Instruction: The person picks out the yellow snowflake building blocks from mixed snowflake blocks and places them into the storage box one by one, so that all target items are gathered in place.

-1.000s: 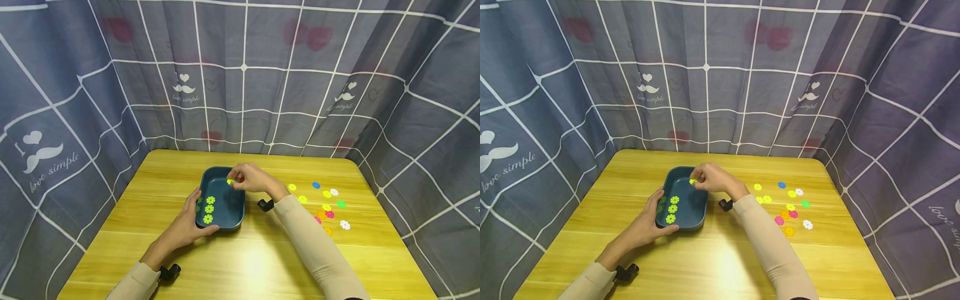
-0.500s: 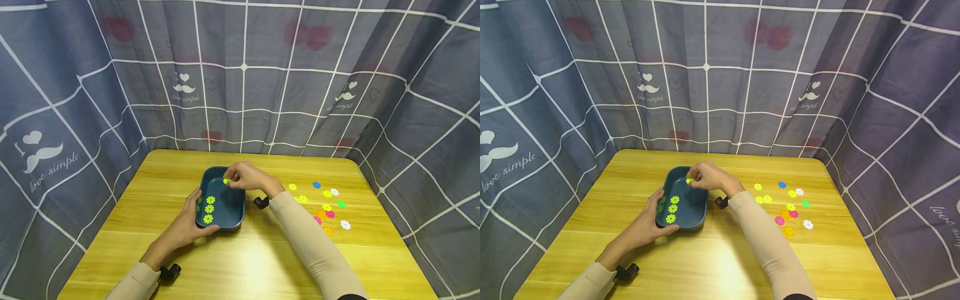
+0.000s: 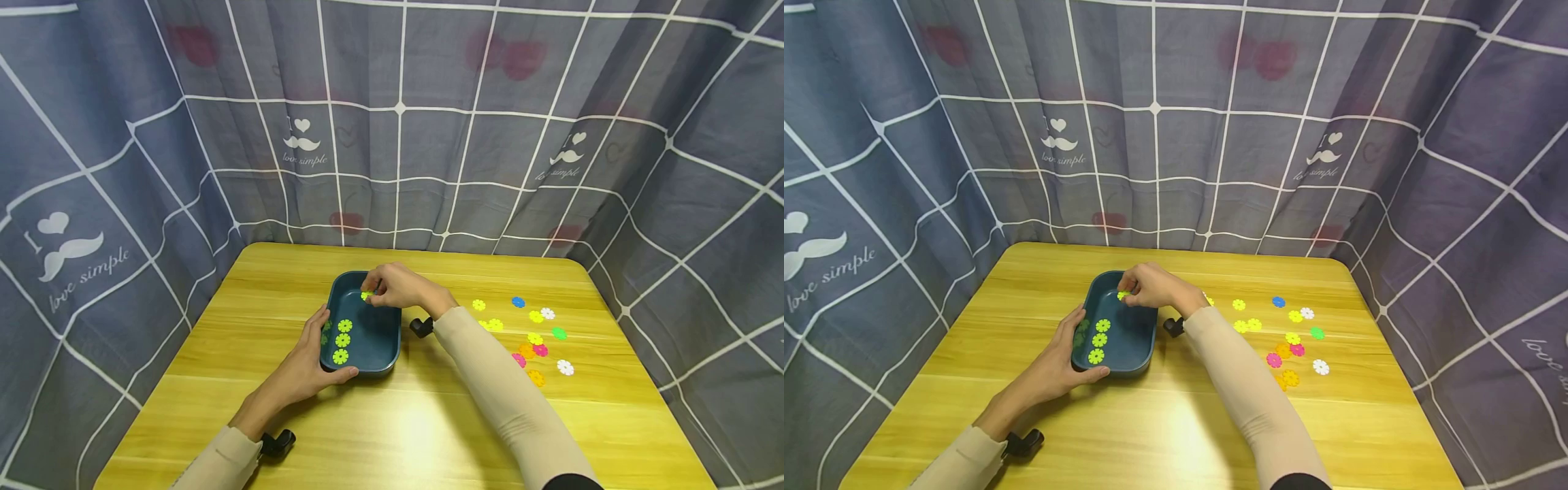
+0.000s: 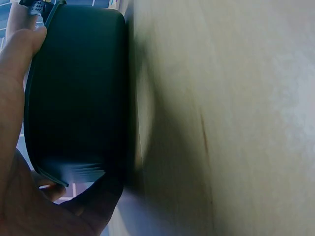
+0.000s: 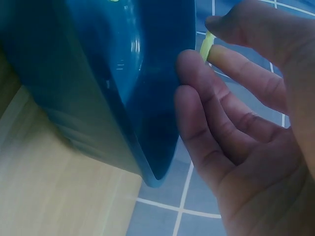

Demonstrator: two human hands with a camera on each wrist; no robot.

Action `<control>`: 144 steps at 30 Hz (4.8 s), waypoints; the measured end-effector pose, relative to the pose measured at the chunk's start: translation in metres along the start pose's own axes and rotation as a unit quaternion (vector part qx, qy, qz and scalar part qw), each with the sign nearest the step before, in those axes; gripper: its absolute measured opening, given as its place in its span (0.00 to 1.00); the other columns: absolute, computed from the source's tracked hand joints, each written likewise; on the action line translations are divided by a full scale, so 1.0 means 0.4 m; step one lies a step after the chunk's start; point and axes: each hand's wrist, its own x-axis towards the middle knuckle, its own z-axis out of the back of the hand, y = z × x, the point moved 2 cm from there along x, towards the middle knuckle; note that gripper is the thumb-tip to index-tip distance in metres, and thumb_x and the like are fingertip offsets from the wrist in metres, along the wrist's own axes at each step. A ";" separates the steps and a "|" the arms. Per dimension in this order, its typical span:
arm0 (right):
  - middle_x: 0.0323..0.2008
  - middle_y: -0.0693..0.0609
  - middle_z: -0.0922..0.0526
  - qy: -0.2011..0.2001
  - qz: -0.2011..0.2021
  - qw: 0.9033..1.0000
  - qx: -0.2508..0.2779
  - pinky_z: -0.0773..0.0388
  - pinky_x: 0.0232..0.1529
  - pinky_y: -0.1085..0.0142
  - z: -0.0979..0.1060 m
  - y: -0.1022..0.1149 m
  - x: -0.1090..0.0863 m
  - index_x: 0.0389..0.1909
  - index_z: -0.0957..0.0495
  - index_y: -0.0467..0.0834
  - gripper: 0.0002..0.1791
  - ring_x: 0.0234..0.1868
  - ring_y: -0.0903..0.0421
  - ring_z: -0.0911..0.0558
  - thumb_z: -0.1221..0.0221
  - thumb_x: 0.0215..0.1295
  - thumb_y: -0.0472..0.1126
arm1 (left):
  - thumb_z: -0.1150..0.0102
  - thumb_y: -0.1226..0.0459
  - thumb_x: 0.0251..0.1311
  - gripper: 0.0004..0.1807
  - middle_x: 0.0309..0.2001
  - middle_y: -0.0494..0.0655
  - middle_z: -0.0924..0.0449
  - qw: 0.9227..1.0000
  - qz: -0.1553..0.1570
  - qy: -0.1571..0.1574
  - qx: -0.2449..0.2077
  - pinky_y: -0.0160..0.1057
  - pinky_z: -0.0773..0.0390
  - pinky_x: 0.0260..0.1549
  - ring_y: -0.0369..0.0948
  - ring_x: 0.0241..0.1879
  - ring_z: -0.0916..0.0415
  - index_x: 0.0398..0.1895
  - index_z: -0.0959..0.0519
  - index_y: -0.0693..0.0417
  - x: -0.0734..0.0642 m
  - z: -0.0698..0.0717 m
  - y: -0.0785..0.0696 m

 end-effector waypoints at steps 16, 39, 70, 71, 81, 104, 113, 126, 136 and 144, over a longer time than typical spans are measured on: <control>0.58 0.48 0.04 0.042 0.004 0.999 -0.025 0.06 0.58 0.63 -0.016 0.000 0.059 0.60 0.06 0.44 0.14 0.53 0.53 0.04 0.26 0.80 0.42 | 0.18 0.32 0.64 0.77 0.98 0.59 0.60 1.000 -0.001 0.002 -0.002 0.72 0.29 0.84 0.67 0.92 0.40 0.98 0.59 0.57 0.004 -0.001 0.005; 0.54 0.50 0.03 0.072 -0.001 0.995 -0.063 0.09 0.64 0.60 -0.056 0.007 0.134 0.56 0.06 0.45 0.11 0.55 0.54 0.07 0.24 0.79 0.43 | 0.18 0.32 0.64 0.78 0.97 0.60 0.60 1.000 0.002 0.004 -0.001 0.71 0.29 0.84 0.66 0.91 0.38 0.98 0.59 0.57 0.007 -0.004 0.006; 0.53 0.49 0.03 0.104 -0.045 0.991 -0.066 0.07 0.61 0.61 -0.109 0.008 0.166 0.58 0.05 0.47 0.12 0.54 0.56 0.07 0.23 0.79 0.44 | 0.19 0.31 0.64 0.77 0.97 0.60 0.60 1.000 0.000 0.001 -0.004 0.72 0.29 0.85 0.66 0.92 0.40 0.98 0.59 0.55 0.006 -0.003 0.007; 0.53 0.49 0.03 0.104 -0.046 0.991 -0.067 0.08 0.61 0.61 -0.110 0.007 0.166 0.58 0.05 0.47 0.12 0.54 0.56 0.07 0.23 0.79 0.44 | 0.19 0.31 0.64 0.77 0.97 0.60 0.60 1.000 -0.001 0.001 -0.004 0.72 0.29 0.85 0.66 0.92 0.40 0.98 0.59 0.55 0.006 -0.004 0.006; 0.53 0.49 0.03 0.100 -0.046 0.992 -0.059 0.08 0.60 0.62 -0.115 0.003 0.163 0.59 0.06 0.47 0.14 0.53 0.56 0.07 0.23 0.79 0.46 | 0.18 0.32 0.64 0.77 0.98 0.58 0.61 1.000 0.005 0.001 -0.003 0.72 0.30 0.85 0.66 0.92 0.41 0.98 0.60 0.54 0.004 -0.005 0.005; 0.54 0.48 0.04 0.082 -0.014 0.996 -0.035 0.08 0.61 0.59 -0.094 0.009 0.144 0.62 0.07 0.44 0.15 0.55 0.53 0.07 0.24 0.79 0.42 | 0.18 0.33 0.64 0.77 0.98 0.59 0.60 1.000 0.005 0.000 -0.004 0.72 0.31 0.86 0.66 0.93 0.42 0.98 0.59 0.57 0.001 -0.006 0.001; 0.55 0.47 0.04 0.082 0.007 0.996 -0.033 0.09 0.63 0.59 -0.071 0.014 0.138 0.62 0.07 0.43 0.16 0.57 0.51 0.07 0.23 0.78 0.42 | 0.18 0.34 0.65 0.77 0.98 0.59 0.62 1.000 0.009 0.002 -0.001 0.72 0.30 0.85 0.66 0.92 0.42 0.98 0.60 0.56 0.002 -0.005 0.000; 0.64 0.42 0.07 0.081 0.010 0.997 -0.003 0.07 0.63 0.57 -0.037 0.021 0.098 0.67 0.10 0.39 0.19 0.60 0.47 0.06 0.26 0.81 0.42 | 0.18 0.33 0.65 0.77 0.98 0.59 0.62 1.000 0.011 0.005 -0.006 0.72 0.30 0.85 0.66 0.92 0.41 0.98 0.60 0.55 0.000 -0.002 -0.003; 0.66 0.38 0.08 0.066 0.019 0.998 -0.006 0.07 0.63 0.55 -0.012 0.014 0.057 0.68 0.10 0.38 0.20 0.59 0.45 0.05 0.26 0.82 0.42 | 0.17 0.36 0.65 0.76 0.98 0.58 0.62 1.000 0.009 0.002 -0.003 0.73 0.31 0.85 0.67 0.92 0.42 0.98 0.59 0.55 0.000 -0.001 -0.006; 0.64 0.40 0.08 0.044 0.019 0.999 -0.017 0.08 0.64 0.57 0.003 -0.009 0.009 0.67 0.09 0.40 0.20 0.57 0.48 0.07 0.26 0.82 0.44 | 0.18 0.33 0.65 0.77 0.98 0.57 0.63 1.000 0.013 0.003 0.001 0.74 0.31 0.85 0.67 0.92 0.42 0.98 0.60 0.53 -0.001 -0.002 -0.004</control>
